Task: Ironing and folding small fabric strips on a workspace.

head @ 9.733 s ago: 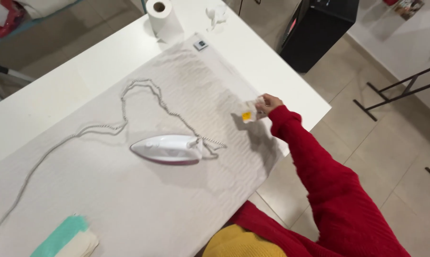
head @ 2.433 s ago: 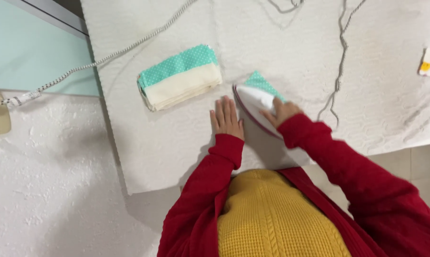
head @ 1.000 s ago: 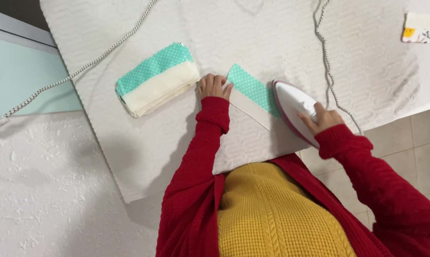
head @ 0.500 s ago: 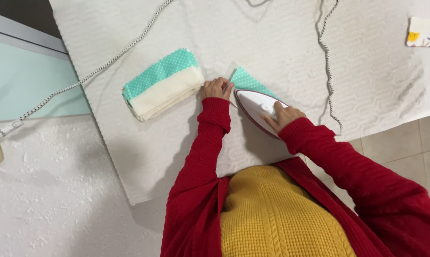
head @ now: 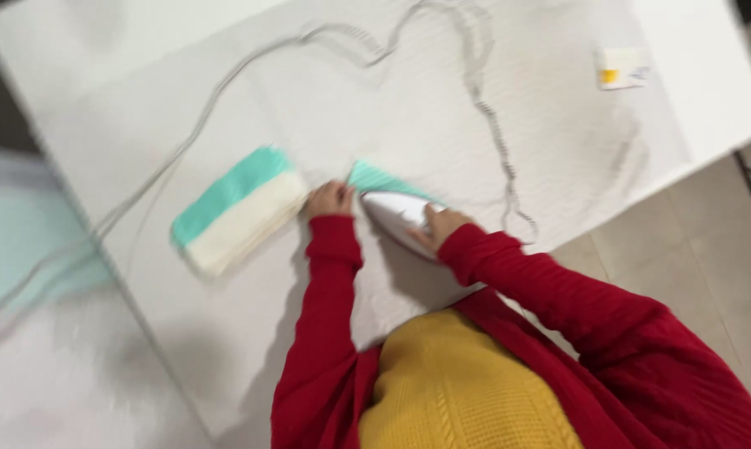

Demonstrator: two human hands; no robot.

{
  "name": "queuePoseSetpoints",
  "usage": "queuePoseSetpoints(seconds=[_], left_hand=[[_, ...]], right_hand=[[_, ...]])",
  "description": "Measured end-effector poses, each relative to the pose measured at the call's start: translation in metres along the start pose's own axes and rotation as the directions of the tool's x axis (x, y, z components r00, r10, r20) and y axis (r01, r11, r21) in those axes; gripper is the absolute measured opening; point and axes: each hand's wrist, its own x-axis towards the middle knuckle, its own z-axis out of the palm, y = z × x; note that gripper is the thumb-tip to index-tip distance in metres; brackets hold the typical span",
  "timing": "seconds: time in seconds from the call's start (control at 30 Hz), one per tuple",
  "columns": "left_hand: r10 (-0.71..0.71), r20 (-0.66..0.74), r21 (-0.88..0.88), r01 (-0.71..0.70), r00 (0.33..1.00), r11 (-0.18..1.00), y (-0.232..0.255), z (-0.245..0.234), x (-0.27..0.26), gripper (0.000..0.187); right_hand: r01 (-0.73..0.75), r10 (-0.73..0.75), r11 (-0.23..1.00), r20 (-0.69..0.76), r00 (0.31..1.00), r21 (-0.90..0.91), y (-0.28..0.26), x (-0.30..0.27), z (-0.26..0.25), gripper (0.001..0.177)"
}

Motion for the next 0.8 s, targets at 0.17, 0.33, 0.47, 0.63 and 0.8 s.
queuePoseSetpoints(seconds=[0.17,0.33,0.47,0.63,0.8], left_hand=[[-0.078,0.048,0.012,0.077,0.996,0.997,0.03,-0.024,0.0,0.016],[-0.136,0.027,0.056,0.134,0.99,0.989,0.033,-0.024,0.002,0.017],[-0.208,0.071,0.12,0.198,0.976,0.973,0.032,-0.023,0.003,0.018],[-0.197,0.077,0.102,0.188,0.978,0.977,0.031,-0.024,0.001,0.016],[-0.162,0.022,0.083,0.16,0.987,0.984,0.034,-0.026,0.002,0.017]], right_hand=[[0.006,-0.006,1.0,-0.065,0.998,0.003,-0.005,-0.004,0.0,0.072],[0.043,-0.041,0.998,-0.061,0.997,0.047,-0.007,-0.005,-0.004,0.071],[0.073,-0.07,0.997,-0.083,0.994,0.027,-0.004,0.001,0.005,0.07],[0.059,-0.058,0.998,-0.056,0.997,0.017,-0.005,-0.002,0.0,0.071],[0.095,-0.089,0.995,-0.156,0.984,0.027,0.002,0.01,0.012,0.073]])
